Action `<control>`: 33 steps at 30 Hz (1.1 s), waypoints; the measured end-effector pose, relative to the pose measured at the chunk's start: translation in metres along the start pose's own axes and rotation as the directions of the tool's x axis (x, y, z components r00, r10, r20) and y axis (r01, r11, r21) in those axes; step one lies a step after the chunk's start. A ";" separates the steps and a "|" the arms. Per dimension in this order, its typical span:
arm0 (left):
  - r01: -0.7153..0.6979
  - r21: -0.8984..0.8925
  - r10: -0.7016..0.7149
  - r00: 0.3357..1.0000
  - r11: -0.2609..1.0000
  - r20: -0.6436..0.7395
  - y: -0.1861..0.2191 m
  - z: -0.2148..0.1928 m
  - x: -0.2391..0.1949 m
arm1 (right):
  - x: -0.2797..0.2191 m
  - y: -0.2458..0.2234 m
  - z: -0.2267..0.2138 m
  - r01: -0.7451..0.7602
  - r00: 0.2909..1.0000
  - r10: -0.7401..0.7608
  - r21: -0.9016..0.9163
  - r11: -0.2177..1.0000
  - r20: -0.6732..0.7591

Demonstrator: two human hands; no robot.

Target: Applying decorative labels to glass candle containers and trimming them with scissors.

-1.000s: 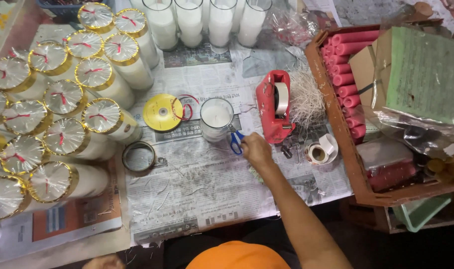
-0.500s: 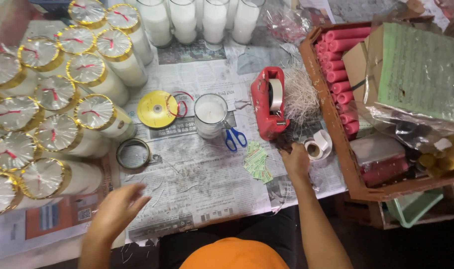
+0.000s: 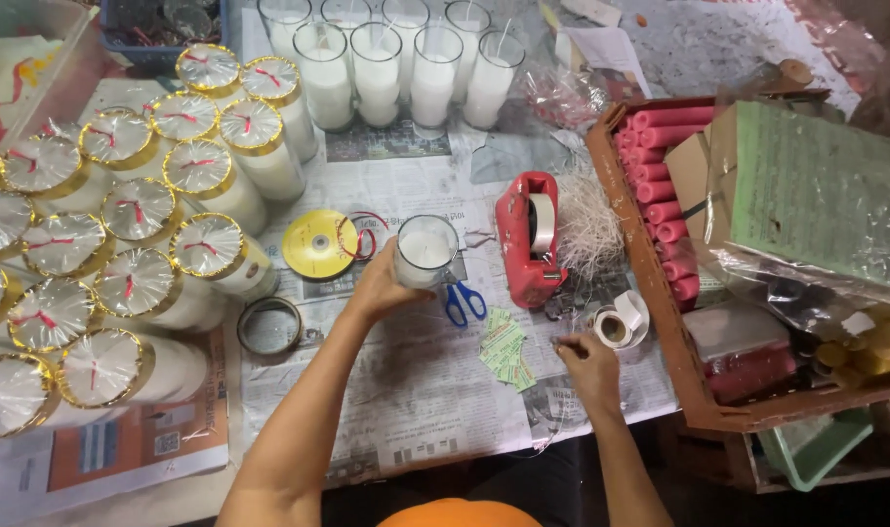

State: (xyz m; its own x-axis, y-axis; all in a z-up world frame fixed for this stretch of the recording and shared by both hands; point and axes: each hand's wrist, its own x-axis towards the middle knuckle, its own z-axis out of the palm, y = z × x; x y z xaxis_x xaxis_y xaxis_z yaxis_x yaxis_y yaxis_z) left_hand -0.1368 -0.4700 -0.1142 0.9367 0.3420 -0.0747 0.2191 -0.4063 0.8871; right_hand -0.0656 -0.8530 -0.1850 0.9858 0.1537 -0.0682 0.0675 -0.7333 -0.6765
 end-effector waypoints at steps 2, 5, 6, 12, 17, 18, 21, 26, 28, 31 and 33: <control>0.068 0.001 -0.068 0.998 0.998 -0.019 -0.009 0.008 -0.003 | -0.009 -0.006 -0.002 0.005 0.999 -0.008 0.065 0.998 0.045; 0.227 -0.176 -0.236 0.971 0.958 -0.030 0.014 0.008 -0.020 | -0.019 -0.036 -0.006 0.031 0.996 -0.047 0.191 0.981 0.080; 0.253 -0.388 -0.270 0.963 0.886 0.013 0.036 0.007 -0.035 | -0.022 -0.050 -0.007 0.017 0.993 -0.049 0.278 0.960 0.105; 0.248 -0.935 -0.361 0.921 0.252 0.147 0.037 0.036 -0.079 | -0.049 -0.180 -0.014 0.053 0.982 -0.156 0.636 0.770 0.108; 0.194 -0.975 -0.372 0.918 0.113 0.139 0.051 0.038 -0.089 | -0.053 -0.241 -0.001 0.800 0.585 -0.782 0.310 0.513 -0.215; 0.183 -0.976 -0.374 0.919 0.115 0.129 0.035 0.043 -0.086 | -0.050 -0.242 0.005 0.905 0.426 -0.879 0.088 0.417 -0.214; 0.168 -0.977 -0.355 0.928 0.133 0.112 0.030 0.043 -0.094 | -0.028 -0.232 0.025 0.951 0.215 -0.965 -0.191 0.242 -0.152; 0.144 -0.932 -0.324 0.945 0.333 0.030 0.028 0.044 -0.113 | 0.010 -0.243 0.029 0.953 0.222 -0.965 -0.178 0.244 -0.137; 0.217 -0.908 -0.401 0.914 0.358 0.060 -0.005 0.062 -0.111 | 0.036 -0.242 0.037 0.921 0.226 -0.950 -0.270 0.281 -0.216; 0.243 -0.897 -0.420 0.905 0.371 0.071 -0.001 0.061 -0.115 | 0.029 -0.230 0.035 0.923 0.278 -0.926 -0.196 0.331 -0.254; 0.229 -0.906 -0.418 0.906 0.356 0.065 0.053 0.039 -0.124 | -0.004 -0.224 0.033 0.953 0.240 -0.944 -0.130 0.273 -0.225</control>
State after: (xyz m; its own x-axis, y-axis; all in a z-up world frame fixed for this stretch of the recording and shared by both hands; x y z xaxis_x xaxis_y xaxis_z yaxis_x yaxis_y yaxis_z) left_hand -0.2308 -0.5667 -0.0760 0.7750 0.4246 -0.4680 0.0453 0.7013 0.7114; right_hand -0.0899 -0.6678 -0.0576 0.2077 0.5806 0.7873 0.9780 -0.1399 -0.1548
